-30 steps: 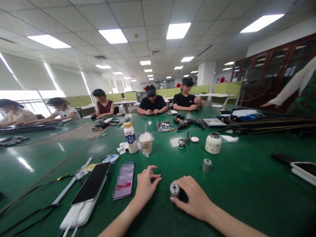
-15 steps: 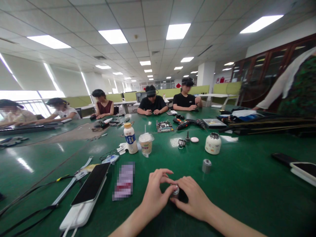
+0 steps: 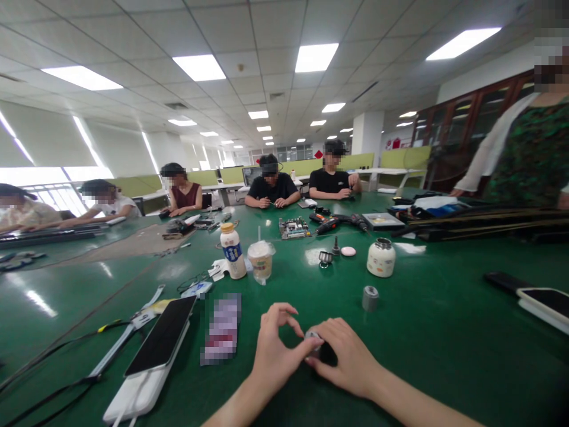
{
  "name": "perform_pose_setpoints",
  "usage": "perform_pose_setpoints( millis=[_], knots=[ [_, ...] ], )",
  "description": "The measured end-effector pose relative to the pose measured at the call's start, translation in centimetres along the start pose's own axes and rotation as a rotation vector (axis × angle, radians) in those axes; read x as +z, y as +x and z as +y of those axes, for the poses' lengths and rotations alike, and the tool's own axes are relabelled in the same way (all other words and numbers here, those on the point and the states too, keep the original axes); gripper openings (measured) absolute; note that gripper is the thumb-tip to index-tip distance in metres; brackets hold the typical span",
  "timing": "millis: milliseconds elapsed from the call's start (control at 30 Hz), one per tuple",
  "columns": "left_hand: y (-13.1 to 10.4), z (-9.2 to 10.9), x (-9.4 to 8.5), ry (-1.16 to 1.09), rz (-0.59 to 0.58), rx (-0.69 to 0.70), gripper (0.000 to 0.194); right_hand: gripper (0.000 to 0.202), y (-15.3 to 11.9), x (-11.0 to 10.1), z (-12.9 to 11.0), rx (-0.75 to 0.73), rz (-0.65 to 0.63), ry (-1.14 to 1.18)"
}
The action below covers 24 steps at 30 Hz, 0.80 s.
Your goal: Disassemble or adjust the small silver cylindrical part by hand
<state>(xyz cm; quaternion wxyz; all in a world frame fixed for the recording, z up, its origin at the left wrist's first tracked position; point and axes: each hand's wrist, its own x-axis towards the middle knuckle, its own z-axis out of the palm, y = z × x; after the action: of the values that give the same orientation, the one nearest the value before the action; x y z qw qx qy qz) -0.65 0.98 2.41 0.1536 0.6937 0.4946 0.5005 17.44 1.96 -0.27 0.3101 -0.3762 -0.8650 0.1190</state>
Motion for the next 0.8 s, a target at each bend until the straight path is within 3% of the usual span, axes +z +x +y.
perform_pose_setpoints(
  millis=[100,233,333,467,667,800],
  knots=[
    [-0.2,0.1,-0.1,-0.011,-0.047,0.055,0.052,0.021,0.0,-0.1,-0.1,0.008,-0.005,-0.012],
    [-0.5,0.3,-0.1,0.036,-0.118,0.099,0.026,0.023,0.0,-0.1,-0.1,0.008,-0.001,-0.003],
    [-0.2,0.2,-0.1,0.018,-0.069,0.075,0.018,0.022,0.1,0.0,0.0,0.006,-0.002,-0.002],
    [1.2,-1.3,-0.7,0.033,0.087,0.003,0.019,0.025,0.2,-0.2,-0.2,0.016,-0.012,-0.013],
    [1.8,-4.9,-1.0,0.108,-0.033,-0.071,0.025,0.026,0.3,-0.5,-0.4,0.024,-0.023,-0.02],
    [1.6,-4.6,-0.7,0.082,-0.027,-0.06,0.021,0.027,0.2,-0.4,-0.3,0.024,-0.019,-0.029]
  ],
)
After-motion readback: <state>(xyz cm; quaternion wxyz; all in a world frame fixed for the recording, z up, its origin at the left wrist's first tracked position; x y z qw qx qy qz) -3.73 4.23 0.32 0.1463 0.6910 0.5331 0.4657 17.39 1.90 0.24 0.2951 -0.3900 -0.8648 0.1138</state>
